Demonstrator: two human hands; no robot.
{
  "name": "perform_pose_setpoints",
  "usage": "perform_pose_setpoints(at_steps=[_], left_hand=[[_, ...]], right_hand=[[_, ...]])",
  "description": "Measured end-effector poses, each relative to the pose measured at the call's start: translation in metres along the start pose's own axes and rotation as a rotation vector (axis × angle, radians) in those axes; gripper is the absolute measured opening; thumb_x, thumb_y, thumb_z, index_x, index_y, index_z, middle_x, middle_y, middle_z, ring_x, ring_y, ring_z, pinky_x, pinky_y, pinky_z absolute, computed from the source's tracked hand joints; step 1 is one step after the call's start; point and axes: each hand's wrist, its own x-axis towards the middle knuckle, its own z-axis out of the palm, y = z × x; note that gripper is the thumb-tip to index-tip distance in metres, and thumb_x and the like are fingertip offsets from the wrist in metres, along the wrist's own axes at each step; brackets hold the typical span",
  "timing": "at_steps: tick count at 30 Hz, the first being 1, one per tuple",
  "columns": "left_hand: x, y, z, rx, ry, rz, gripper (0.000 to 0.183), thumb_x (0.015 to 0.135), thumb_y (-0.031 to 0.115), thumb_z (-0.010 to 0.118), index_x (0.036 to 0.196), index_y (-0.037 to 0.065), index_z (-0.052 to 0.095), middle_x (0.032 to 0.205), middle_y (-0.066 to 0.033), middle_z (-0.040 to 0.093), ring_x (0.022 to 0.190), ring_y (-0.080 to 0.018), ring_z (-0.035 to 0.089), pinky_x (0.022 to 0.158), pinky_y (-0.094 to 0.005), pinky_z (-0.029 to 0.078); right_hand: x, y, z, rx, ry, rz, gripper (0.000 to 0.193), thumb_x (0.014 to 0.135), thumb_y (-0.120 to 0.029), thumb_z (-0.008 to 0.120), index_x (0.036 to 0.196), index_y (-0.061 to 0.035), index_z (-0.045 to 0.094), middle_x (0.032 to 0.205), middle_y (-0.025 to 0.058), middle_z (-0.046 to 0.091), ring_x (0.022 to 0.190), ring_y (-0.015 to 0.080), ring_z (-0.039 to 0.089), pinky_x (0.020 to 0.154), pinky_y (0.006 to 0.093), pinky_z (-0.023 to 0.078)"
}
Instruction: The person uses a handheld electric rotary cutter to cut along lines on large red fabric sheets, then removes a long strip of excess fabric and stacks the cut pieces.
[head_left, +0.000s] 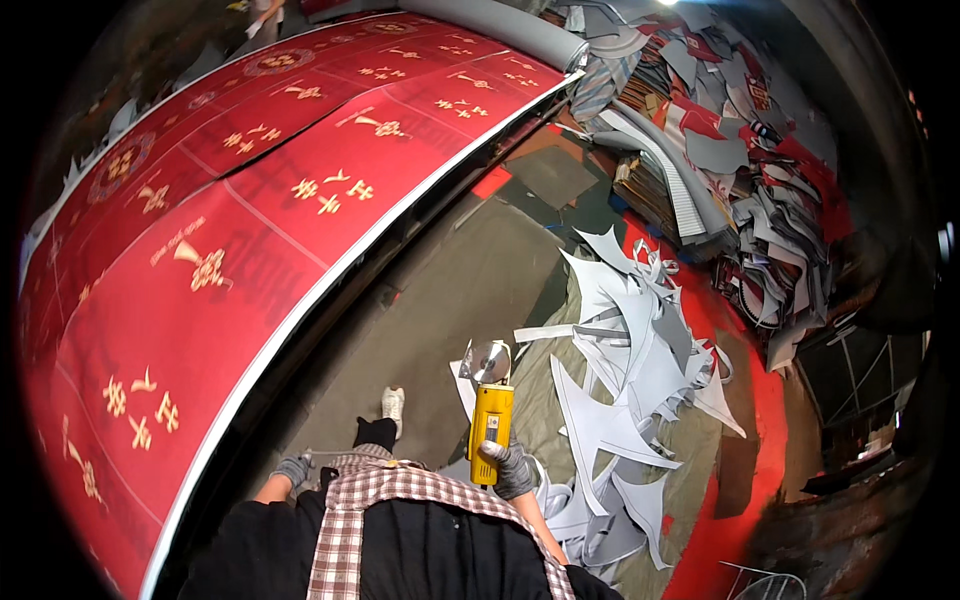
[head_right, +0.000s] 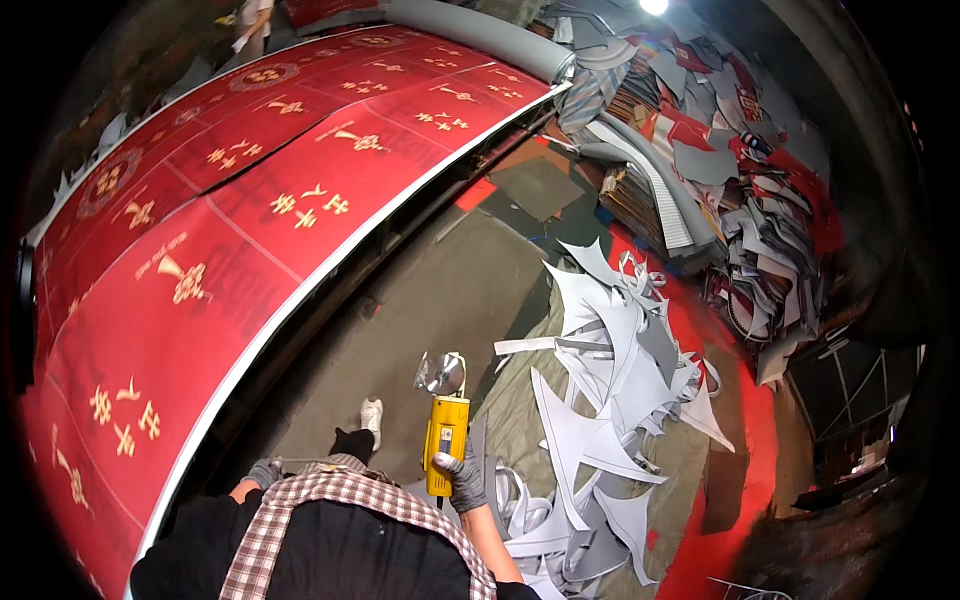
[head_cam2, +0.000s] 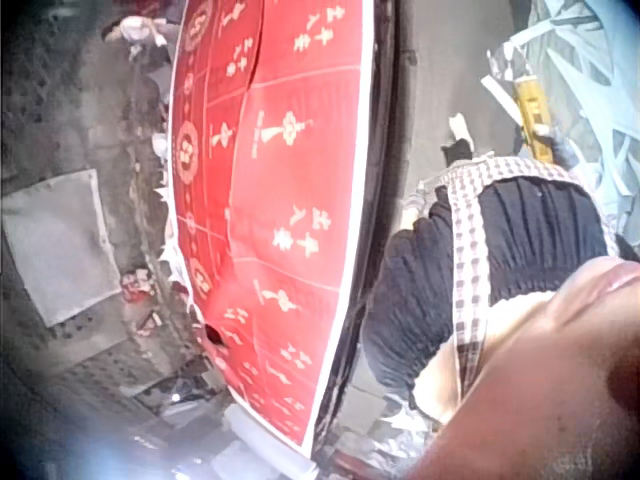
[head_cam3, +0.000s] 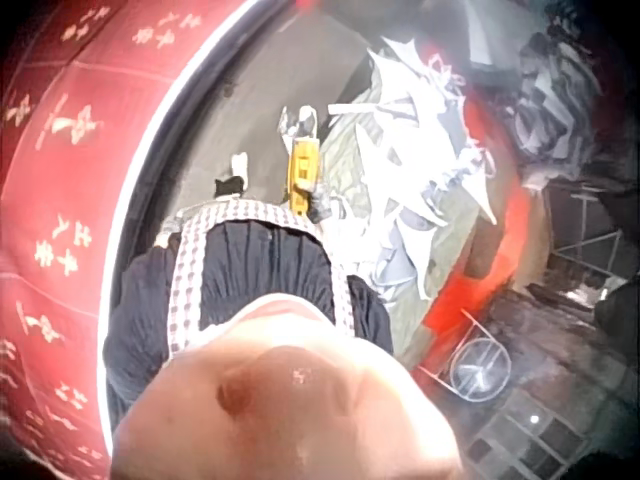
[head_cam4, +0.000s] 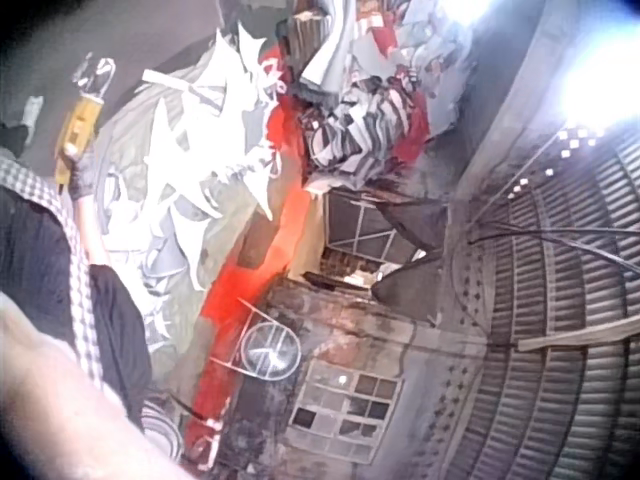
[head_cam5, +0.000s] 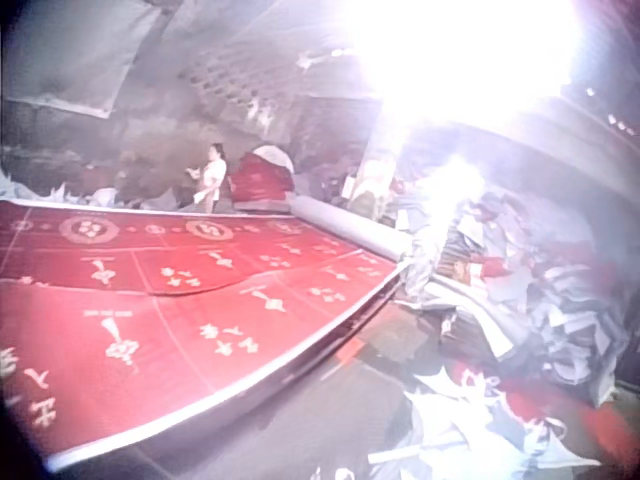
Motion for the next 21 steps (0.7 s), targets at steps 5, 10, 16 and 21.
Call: perform_pose_setpoints(at_steps=[5, 10, 16, 21], left_hand=[[0.113, 0.075, -0.036, 0.208, 0.039, -0.032, 0.046, 0.095, 0.043, 0.04, 0.104, 0.006, 0.068, 0.105, -0.0243, 0.063, 0.106, -0.0374, 0.058, 0.089, -0.0444, 0.046], [0.227, 0.239, -0.104, 0.165, 0.088, 0.209, 0.05, 0.095, 0.043, 0.041, 0.114, 0.001, 0.061, 0.12, -0.0273, 0.055, 0.114, -0.0389, 0.052, 0.096, -0.044, 0.041], [0.345, 0.483, -0.175, -0.044, 0.035, 0.538, 0.035, 0.095, 0.035, 0.047, 0.094, 0.004, 0.063, 0.078, -0.019, 0.063, 0.067, -0.0309, 0.057, 0.067, -0.0395, 0.046], [0.428, 0.6, -0.153, 0.02, 0.071, 0.587, 0.034, 0.095, 0.034, 0.047, 0.084, 0.004, 0.062, 0.074, -0.0208, 0.061, 0.069, -0.0362, 0.057, 0.065, -0.0418, 0.044]], right_hand=[[0.106, -0.036, -0.054, 0.028, 0.05, 0.053, 0.064, 0.068, -0.024, 0.078, 0.122, -0.006, 0.047, 0.09, 0.0078, 0.059, 0.074, 0.0206, 0.062, 0.065, 0.0314, 0.054], [0.178, -0.097, -0.101, 0.13, 0.241, 0.085, 0.063, 0.066, -0.02, 0.077, 0.122, -0.007, 0.049, 0.091, 0.0068, 0.059, 0.072, 0.0214, 0.062, 0.062, 0.0333, 0.055], [0.245, -0.142, -0.162, 0.166, 0.45, -0.014, 0.058, 0.072, -0.024, 0.074, 0.12, -0.0072, 0.047, 0.091, 0.0093, 0.059, 0.078, 0.0238, 0.064, 0.068, 0.0355, 0.055], [0.332, -0.164, -0.262, 0.077, 0.496, -0.013, 0.064, 0.067, -0.025, 0.077, 0.122, -0.0073, 0.049, 0.095, 0.0052, 0.058, 0.083, 0.0185, 0.06, 0.073, 0.0313, 0.052]])
